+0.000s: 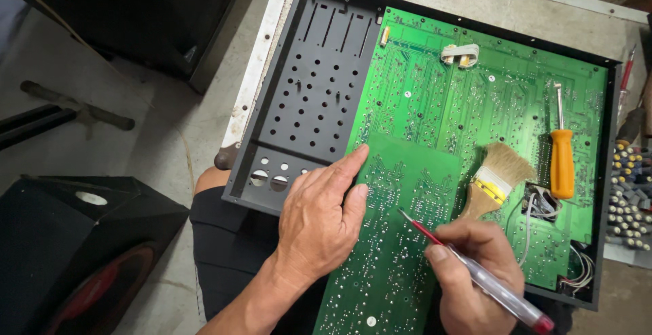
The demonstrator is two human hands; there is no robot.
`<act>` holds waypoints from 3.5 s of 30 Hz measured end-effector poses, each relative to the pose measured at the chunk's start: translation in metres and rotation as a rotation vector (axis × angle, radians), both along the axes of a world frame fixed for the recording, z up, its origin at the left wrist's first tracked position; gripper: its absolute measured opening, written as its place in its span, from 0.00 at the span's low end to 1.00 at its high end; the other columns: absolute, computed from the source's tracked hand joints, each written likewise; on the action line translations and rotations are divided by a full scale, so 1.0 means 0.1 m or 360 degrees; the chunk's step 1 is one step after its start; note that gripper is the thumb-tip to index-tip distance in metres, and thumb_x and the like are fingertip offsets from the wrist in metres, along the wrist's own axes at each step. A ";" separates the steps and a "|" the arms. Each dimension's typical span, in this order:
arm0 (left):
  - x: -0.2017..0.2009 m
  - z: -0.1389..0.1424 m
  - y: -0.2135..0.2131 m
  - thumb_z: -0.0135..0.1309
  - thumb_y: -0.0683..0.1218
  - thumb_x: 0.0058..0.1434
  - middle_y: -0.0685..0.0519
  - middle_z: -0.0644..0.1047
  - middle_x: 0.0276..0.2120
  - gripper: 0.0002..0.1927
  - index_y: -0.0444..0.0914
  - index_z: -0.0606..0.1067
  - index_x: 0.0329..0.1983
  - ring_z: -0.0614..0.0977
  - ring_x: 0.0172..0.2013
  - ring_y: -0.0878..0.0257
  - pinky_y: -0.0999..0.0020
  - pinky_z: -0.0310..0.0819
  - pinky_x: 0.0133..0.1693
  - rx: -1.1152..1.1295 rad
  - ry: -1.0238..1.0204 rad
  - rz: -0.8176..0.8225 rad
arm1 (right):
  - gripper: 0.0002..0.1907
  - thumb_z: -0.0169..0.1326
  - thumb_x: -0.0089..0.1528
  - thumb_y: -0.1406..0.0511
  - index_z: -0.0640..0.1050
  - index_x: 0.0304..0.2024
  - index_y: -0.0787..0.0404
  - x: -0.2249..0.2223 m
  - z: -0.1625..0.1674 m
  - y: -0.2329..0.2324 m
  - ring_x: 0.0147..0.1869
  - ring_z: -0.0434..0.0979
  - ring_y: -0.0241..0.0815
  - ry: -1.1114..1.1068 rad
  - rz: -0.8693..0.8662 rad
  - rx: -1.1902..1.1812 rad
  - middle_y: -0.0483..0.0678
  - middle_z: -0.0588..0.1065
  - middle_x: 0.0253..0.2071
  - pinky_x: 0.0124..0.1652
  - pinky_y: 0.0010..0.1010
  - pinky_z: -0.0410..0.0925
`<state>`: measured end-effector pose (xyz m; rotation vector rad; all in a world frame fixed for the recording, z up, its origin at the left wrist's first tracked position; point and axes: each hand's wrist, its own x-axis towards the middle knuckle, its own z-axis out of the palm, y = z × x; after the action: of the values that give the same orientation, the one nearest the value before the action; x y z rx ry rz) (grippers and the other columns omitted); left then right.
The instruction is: The person sits at a workbench holding a large green circuit board mounted in a chassis steady with one hand while using a red-tipped probe pen with the other hand to point at and trace along different solder joints and components across the board.
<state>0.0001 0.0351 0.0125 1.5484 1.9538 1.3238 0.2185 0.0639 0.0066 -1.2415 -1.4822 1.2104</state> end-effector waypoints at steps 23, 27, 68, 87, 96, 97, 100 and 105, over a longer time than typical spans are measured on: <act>-0.01 0.01 -0.02 0.52 0.45 0.66 0.47 0.81 0.51 0.24 0.38 0.71 0.66 0.81 0.48 0.51 0.56 0.71 0.52 -0.0040 0.0004 -0.0017 | 0.16 0.65 0.43 0.74 0.79 0.33 0.62 -0.38 0.25 -0.07 0.33 0.75 0.44 -0.0482 0.0427 0.1180 0.47 0.73 0.30 0.40 0.33 0.71; -0.01 0.01 -0.02 0.52 0.45 0.66 0.46 0.81 0.52 0.24 0.38 0.71 0.66 0.81 0.48 0.50 0.56 0.71 0.52 -0.0023 0.0014 -0.0012 | 0.16 0.66 0.42 0.74 0.79 0.33 0.63 -0.34 0.25 -0.02 0.32 0.74 0.46 -0.0473 0.0542 0.1218 0.48 0.73 0.30 0.39 0.35 0.70; -0.01 -0.21 0.14 0.50 0.50 0.66 0.44 0.80 0.54 0.25 0.38 0.72 0.65 0.81 0.51 0.46 0.52 0.71 0.53 0.0030 0.0015 0.0027 | 0.13 0.61 0.59 0.72 0.76 0.46 0.65 -0.19 -0.14 -0.37 0.32 0.75 0.28 -0.0324 -0.0051 0.0529 0.45 0.80 0.34 0.35 0.20 0.70; -0.01 -0.24 0.18 0.48 0.50 0.66 0.44 0.80 0.54 0.24 0.41 0.73 0.64 0.81 0.51 0.45 0.51 0.72 0.53 0.0017 0.0021 0.0064 | 0.10 0.59 0.65 0.69 0.77 0.47 0.66 -0.18 -0.18 -0.32 0.35 0.74 0.34 -0.0257 0.0049 0.0648 0.49 0.76 0.34 0.38 0.26 0.69; 0.00 -0.24 0.17 0.48 0.50 0.66 0.45 0.81 0.53 0.24 0.41 0.73 0.64 0.81 0.50 0.46 0.52 0.72 0.52 0.0053 0.0030 0.0074 | 0.16 0.55 0.60 0.74 0.77 0.51 0.69 -0.26 0.08 -0.31 0.43 0.79 0.41 -0.0299 0.0216 0.1037 0.51 0.78 0.42 0.46 0.27 0.71; 0.01 -0.24 0.17 0.49 0.51 0.66 0.44 0.81 0.52 0.24 0.40 0.72 0.65 0.81 0.50 0.46 0.52 0.71 0.52 0.0033 -0.0001 0.0075 | 0.16 0.55 0.60 0.74 0.77 0.51 0.69 -0.25 0.08 -0.32 0.42 0.79 0.40 -0.0281 0.0207 0.0987 0.51 0.78 0.41 0.46 0.26 0.71; 0.00 -0.21 0.13 0.50 0.52 0.67 0.43 0.81 0.51 0.26 0.36 0.71 0.65 0.80 0.51 0.46 0.52 0.68 0.56 0.0024 -0.0027 0.0082 | 0.16 0.54 0.61 0.74 0.77 0.52 0.69 -0.25 0.00 -0.33 0.42 0.80 0.38 -0.0202 0.0150 0.0821 0.51 0.79 0.41 0.45 0.24 0.71; 0.05 -0.14 -0.17 0.57 0.55 0.61 0.39 0.77 0.56 0.34 0.30 0.68 0.66 0.75 0.57 0.44 0.47 0.56 0.63 0.0086 0.0073 0.0101 | 0.14 0.56 0.63 0.73 0.76 0.52 0.69 -0.19 -0.16 -0.34 0.46 0.81 0.35 -0.0121 0.0114 0.0769 0.51 0.80 0.44 0.48 0.23 0.72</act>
<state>0.0054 0.0180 -0.0012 1.5669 2.0263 1.3892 0.1999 0.0299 -0.0093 -0.9184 -1.7570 0.7856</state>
